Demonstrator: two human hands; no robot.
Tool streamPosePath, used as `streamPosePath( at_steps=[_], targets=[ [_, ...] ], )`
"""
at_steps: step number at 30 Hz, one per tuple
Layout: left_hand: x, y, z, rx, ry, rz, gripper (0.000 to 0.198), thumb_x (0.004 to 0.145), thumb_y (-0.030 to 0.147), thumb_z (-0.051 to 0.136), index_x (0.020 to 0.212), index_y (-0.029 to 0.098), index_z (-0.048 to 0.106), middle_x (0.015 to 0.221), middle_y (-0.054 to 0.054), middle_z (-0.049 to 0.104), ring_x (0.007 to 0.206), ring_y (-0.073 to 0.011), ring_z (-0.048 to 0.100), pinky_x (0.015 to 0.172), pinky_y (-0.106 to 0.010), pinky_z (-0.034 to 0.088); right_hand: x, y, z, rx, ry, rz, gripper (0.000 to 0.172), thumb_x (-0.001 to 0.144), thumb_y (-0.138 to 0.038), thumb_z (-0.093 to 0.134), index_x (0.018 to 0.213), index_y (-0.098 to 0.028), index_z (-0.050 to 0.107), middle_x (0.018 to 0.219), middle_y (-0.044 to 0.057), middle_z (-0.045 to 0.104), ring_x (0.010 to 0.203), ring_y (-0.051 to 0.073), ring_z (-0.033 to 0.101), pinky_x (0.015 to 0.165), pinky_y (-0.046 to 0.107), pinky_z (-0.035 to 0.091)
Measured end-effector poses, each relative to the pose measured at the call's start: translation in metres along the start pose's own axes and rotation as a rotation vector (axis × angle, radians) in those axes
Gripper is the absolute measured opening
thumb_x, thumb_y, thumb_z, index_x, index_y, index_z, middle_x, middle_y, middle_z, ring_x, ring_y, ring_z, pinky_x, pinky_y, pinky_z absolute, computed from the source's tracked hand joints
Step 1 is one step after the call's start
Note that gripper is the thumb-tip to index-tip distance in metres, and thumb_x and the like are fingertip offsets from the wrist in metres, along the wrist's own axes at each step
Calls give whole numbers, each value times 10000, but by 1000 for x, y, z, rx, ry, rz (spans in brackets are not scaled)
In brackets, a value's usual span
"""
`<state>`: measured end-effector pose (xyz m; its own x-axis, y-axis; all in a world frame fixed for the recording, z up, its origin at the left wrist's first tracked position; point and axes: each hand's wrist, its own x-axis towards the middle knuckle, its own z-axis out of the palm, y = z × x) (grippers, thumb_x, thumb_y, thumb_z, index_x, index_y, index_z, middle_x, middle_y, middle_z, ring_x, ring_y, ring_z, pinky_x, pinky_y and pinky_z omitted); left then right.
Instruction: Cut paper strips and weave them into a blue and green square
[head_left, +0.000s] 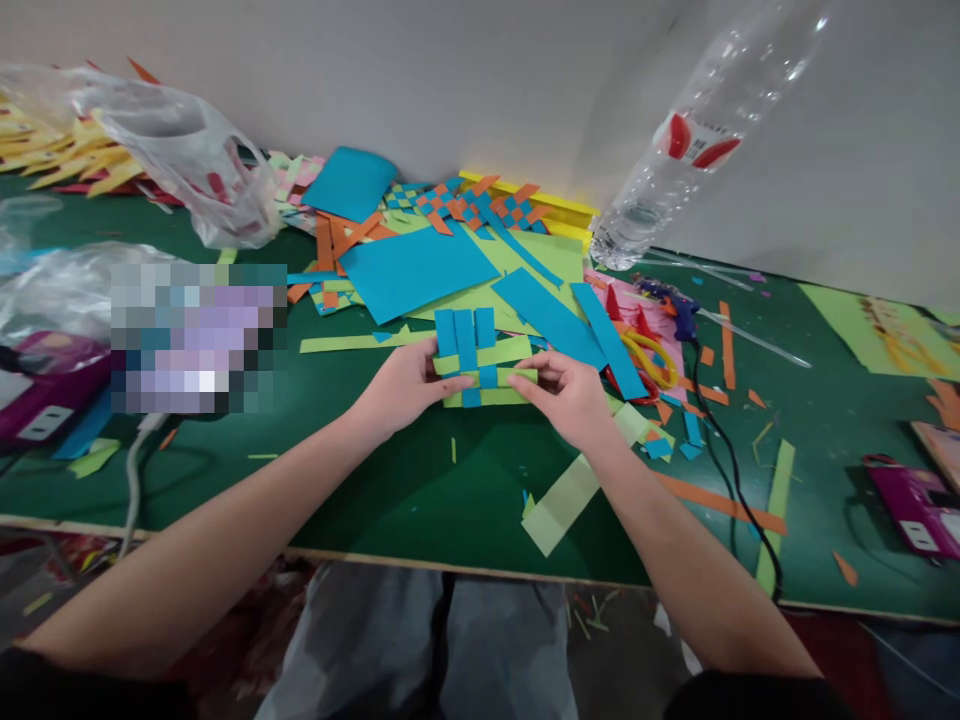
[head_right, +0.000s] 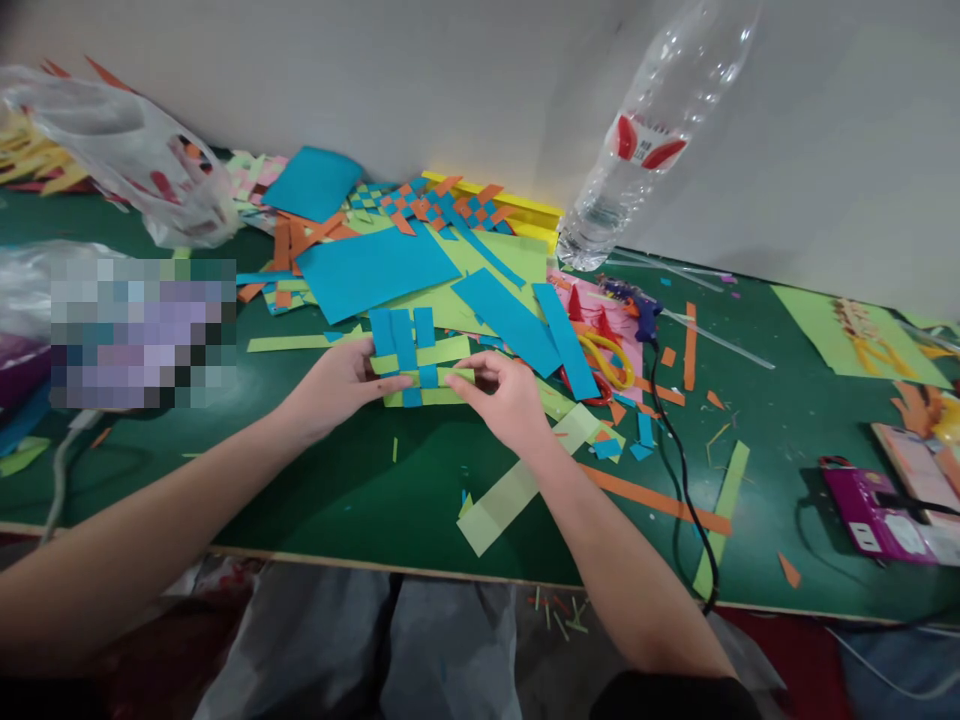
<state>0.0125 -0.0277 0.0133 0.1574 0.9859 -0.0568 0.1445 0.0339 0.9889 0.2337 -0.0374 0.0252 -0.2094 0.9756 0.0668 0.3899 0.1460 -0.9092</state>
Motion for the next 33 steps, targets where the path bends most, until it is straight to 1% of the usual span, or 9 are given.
streamPosePath(
  at_steps=[3, 6, 9, 13, 17, 20, 26, 30, 33],
  targets=[
    [-1, 4, 0, 67, -82, 22, 482, 694, 389, 785, 1117, 201, 651, 1000, -71, 735, 893, -263, 697, 778, -397, 566, 1, 2, 0, 20, 16, -3, 265, 797, -436, 680, 855, -178, 666, 652, 13, 668, 597, 135, 604, 576, 279, 485],
    [-3, 8, 1, 20, -86, 13, 503, 727, 373, 765, 1173, 196, 612, 1043, -65, 728, 907, -247, 701, 804, -387, 573, 3, 3, 0, 56, 48, -17, 254, 795, -423, 685, 851, -176, 671, 710, 30, 706, 653, 153, 646, 621, 293, 511],
    [-3, 7, 1, -87, -87, -54, 570, 714, 357, 781, 1214, 171, 580, 1005, -76, 731, 902, -236, 704, 851, -398, 571, 3, 4, -1, 71, 117, -36, 252, 789, -424, 687, 833, -178, 657, 768, 49, 729, 715, 181, 677, 650, 314, 529],
    [-1, 0, 0, -128, -20, -132, 463, 703, 383, 787, 1069, 134, 651, 862, -61, 729, 813, -206, 711, 864, -388, 573, 4, 5, -2, 117, 195, -48, 264, 767, -426, 706, 848, -183, 640, 835, 61, 745, 777, 198, 693, 681, 325, 544],
    [0, -3, -3, -94, -30, -79, 320, 729, 422, 757, 902, 157, 711, 879, -42, 738, 809, -183, 705, 851, -344, 576, 4, 4, -2, 86, 179, -36, 274, 796, -446, 677, 877, -184, 682, 765, 46, 733, 704, 175, 671, 616, 300, 517],
    [0, -2, -3, -59, -34, -61, 288, 738, 423, 748, 875, 170, 725, 849, -25, 736, 787, -168, 701, 824, -318, 581, 4, 4, -3, 57, 159, -41, 285, 814, -455, 659, 886, -182, 697, 735, 42, 721, 676, 167, 654, 584, 288, 493],
    [0, -2, -3, -56, -32, -70, 249, 757, 426, 730, 800, 181, 735, 788, 0, 713, 741, -136, 691, 814, -288, 584, 4, 4, -3, 74, 151, -55, 260, 818, -431, 657, 874, -179, 688, 815, 55, 724, 694, 159, 653, 577, 275, 493],
    [-1, -4, -4, -73, -23, -97, 241, 739, 423, 747, 768, 185, 739, 762, 4, 707, 717, -137, 694, 799, -287, 591, 3, 2, -3, 86, 132, -32, 257, 805, -419, 676, 888, -176, 689, 701, 29, 686, 622, 143, 621, 546, 271, 472],
    [-1, -4, -4, -64, -26, -109, 242, 734, 432, 749, 764, 192, 745, 773, -1, 719, 735, -152, 703, 803, -296, 589, 4, 3, -3, 105, 112, -7, 256, 780, -423, 699, 856, -180, 669, 699, 25, 681, 635, 152, 623, 568, 287, 479]
  ],
)
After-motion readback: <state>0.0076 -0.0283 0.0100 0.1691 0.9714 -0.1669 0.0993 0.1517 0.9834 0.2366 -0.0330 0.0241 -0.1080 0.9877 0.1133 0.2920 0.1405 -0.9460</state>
